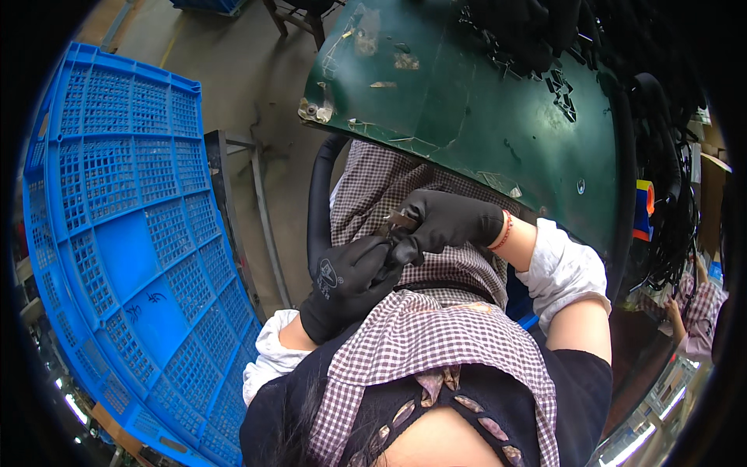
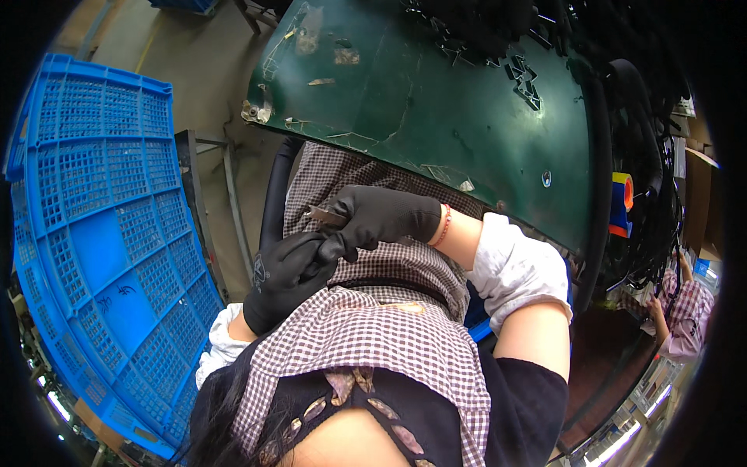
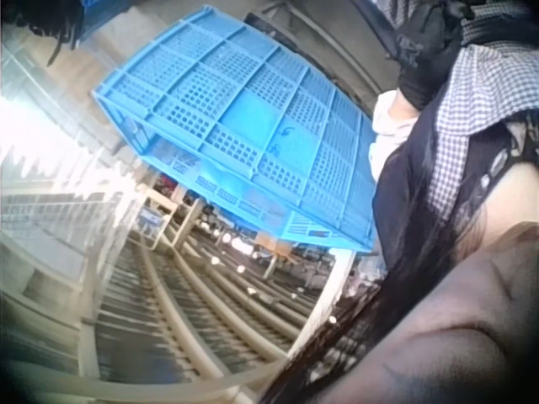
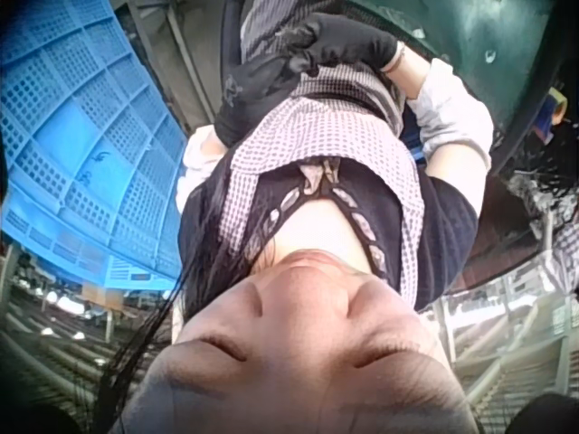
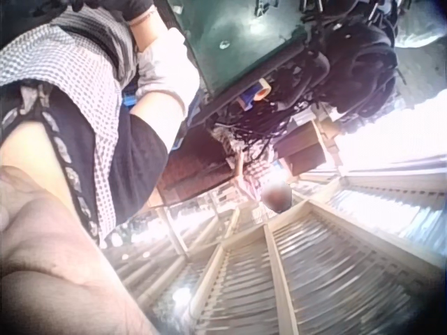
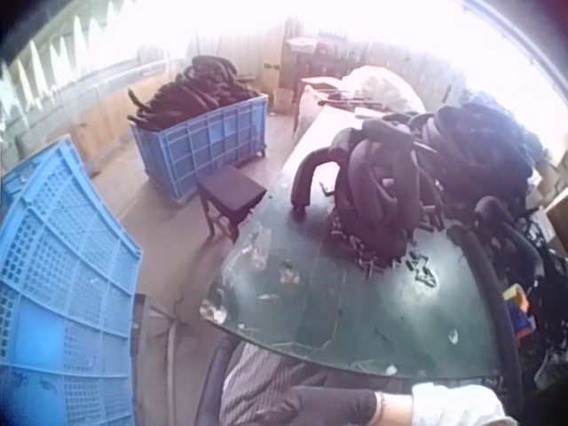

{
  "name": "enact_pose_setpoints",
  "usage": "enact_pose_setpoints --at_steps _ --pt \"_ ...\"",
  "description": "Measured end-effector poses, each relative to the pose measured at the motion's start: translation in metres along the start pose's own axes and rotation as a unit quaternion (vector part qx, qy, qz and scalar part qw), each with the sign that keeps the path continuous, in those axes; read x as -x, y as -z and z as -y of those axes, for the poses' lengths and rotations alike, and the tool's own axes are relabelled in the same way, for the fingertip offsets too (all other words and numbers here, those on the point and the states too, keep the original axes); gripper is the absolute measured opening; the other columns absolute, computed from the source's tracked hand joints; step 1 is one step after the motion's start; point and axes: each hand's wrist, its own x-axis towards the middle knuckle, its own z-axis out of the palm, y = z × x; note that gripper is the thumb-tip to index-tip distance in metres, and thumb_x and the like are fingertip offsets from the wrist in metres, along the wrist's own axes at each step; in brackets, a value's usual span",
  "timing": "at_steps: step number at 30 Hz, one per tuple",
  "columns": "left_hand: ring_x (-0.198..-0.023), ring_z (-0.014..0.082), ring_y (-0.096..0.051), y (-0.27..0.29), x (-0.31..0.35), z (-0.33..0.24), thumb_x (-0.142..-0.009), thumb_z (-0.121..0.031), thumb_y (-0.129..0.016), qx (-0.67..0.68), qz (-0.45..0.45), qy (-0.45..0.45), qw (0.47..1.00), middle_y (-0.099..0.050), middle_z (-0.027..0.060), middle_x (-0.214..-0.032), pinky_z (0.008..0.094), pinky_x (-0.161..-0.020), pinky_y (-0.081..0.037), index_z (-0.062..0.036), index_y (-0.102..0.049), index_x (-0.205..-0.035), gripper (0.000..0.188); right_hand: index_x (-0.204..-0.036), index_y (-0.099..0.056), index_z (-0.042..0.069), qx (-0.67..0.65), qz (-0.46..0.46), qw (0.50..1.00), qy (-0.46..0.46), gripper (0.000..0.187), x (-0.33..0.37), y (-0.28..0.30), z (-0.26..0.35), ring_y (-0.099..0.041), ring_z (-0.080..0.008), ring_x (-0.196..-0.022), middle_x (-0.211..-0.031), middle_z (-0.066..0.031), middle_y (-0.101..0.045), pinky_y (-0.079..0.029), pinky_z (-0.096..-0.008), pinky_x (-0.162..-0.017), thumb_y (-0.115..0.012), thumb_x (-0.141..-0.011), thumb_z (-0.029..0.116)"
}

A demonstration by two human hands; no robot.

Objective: The person repeatedly picks up black rubber hoses and small metal clips from a green table, attaches the clips to the hose ends, and places the assembled hoses into a blue crate. The process is repeated continuously throughout the clip.

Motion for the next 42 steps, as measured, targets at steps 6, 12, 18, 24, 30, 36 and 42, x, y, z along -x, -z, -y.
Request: enact_pose_setpoints --at_steps 6,12,18,24,30,36,42 --pt "-0.076 0.0264 -0.066 0.002 -0.004 -0.003 -0.07 -0.003 -0.078 0.039 0.033 0.086 0.995 -0.066 0.0169 -0.092 0.0329 -0.064 -0.052 0.0036 -0.064 -0.099 0.033 -0.089 -0.065 -0.003 0.228 -0.09 0.969 0.042 0.041 0.006 0.002 -0.005 -0.057 -0.0236 -0.063 -0.07 -0.0117 -0.061 -0.046 -0.0381 -0.06 -0.069 -0.088 0.038" --pt "-0.08 0.021 -0.067 -0.003 -0.003 -0.004 -0.072 -0.003 -0.079 0.084 -0.002 0.131 0.988 -0.065 0.0162 -0.099 0.0301 -0.068 -0.054 0.0042 -0.064 -0.105 0.036 -0.097 -0.064 0.001 0.38 -0.162 0.905 0.097 0.017 0.05 -0.001 0.021 -0.061 -0.0309 -0.076 -0.082 -0.016 -0.062 -0.048 -0.0411 -0.068 -0.058 -0.092 0.017" --pt "-0.082 0.0206 -0.067 -0.01 0.009 0.005 -0.072 -0.001 -0.079 0.073 -0.006 0.101 0.992 -0.065 0.0174 -0.103 0.0293 -0.069 -0.054 0.0037 -0.063 -0.109 0.041 -0.092 -0.066 0.006 0.535 -0.097 0.837 0.054 0.012 0.057 -0.008 0.048 -0.063 -0.0298 -0.073 -0.077 -0.0118 -0.062 -0.051 -0.0402 -0.067 -0.063 -0.082 0.012" --pt "-0.076 0.0232 -0.07 -0.012 0.009 0.002 -0.073 -0.011 -0.077 0.036 -0.006 0.064 0.997 -0.067 0.016 -0.098 0.0305 -0.064 -0.055 0.0027 -0.065 -0.101 0.033 -0.084 -0.067 0.007 0.595 -0.054 0.799 0.064 0.009 0.048 -0.009 0.053 -0.064 -0.0295 -0.07 -0.074 -0.0104 -0.064 -0.053 -0.0381 -0.063 -0.066 -0.076 0.012" --pt "-0.079 0.0271 -0.067 -0.004 0.005 -0.003 -0.076 -0.009 -0.076 0.073 0.084 0.075 0.991 -0.067 0.0173 -0.096 0.0343 -0.068 -0.054 0.0042 -0.062 -0.104 0.034 -0.083 -0.068 0.008 0.606 -0.045 0.789 0.095 0.01 0.04 -0.02 0.045 -0.065 -0.0295 -0.068 -0.073 -0.0096 -0.065 -0.054 -0.0385 -0.062 -0.067 -0.075 0.014" --pt "-0.079 0.0336 -0.068 0.02 -0.008 -0.022 -0.073 -0.009 -0.075 -0.005 0.079 0.026 0.997 -0.067 0.0194 -0.098 0.0377 -0.069 -0.055 0.0043 -0.064 -0.102 0.034 -0.088 -0.068 0.009 0.591 -0.033 0.805 0.046 0.012 0.053 -0.018 0.071 -0.065 -0.0295 -0.073 -0.077 -0.0103 -0.065 -0.054 -0.0387 -0.065 -0.067 -0.078 0.016" --pt "-0.081 0.0333 -0.068 0.055 -0.008 -0.044 -0.072 -0.011 -0.074 -0.114 0.052 0.011 0.992 -0.065 0.0188 -0.101 0.0392 -0.069 -0.054 0.0022 -0.062 -0.105 0.038 -0.095 -0.068 0.01 0.591 -0.048 0.792 0.142 0.015 0.049 -0.017 0.091 -0.065 -0.0295 -0.076 -0.081 -0.0097 -0.066 -0.053 -0.0377 -0.067 -0.066 -0.08 0.016"
